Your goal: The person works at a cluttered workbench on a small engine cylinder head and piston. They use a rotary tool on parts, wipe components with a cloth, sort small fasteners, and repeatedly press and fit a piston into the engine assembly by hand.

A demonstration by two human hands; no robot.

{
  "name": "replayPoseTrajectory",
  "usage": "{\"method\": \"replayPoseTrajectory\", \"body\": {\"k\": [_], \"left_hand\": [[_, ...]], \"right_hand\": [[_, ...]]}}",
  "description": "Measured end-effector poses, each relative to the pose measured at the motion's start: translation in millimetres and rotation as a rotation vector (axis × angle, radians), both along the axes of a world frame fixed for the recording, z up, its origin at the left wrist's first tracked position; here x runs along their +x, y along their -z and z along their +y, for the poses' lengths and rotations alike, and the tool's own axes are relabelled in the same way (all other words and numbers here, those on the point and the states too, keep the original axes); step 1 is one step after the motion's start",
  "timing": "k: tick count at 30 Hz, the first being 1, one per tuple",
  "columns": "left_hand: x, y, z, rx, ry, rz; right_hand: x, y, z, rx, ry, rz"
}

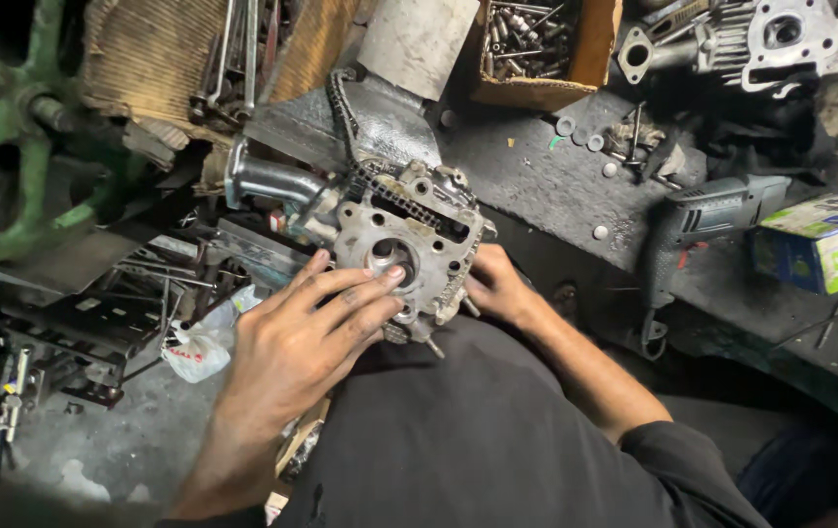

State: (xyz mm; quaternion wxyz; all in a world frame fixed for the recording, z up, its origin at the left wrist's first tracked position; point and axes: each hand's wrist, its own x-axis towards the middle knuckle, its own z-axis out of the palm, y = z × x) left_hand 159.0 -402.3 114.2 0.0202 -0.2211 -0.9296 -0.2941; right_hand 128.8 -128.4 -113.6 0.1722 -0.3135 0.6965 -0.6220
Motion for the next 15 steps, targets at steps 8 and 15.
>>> {"method": "replayPoseTrajectory", "body": {"k": [8,15], "left_hand": [[18.2,3.7,2.1,-0.084,0.007,0.045],[27.0,0.8,6.2,0.018,0.047,0.097]], "right_hand": [[-2.8,5.6,0.7,0.125,0.023,-0.100],[8.9,-19.0,-6.2,0.105,0.113,0.028]]}}
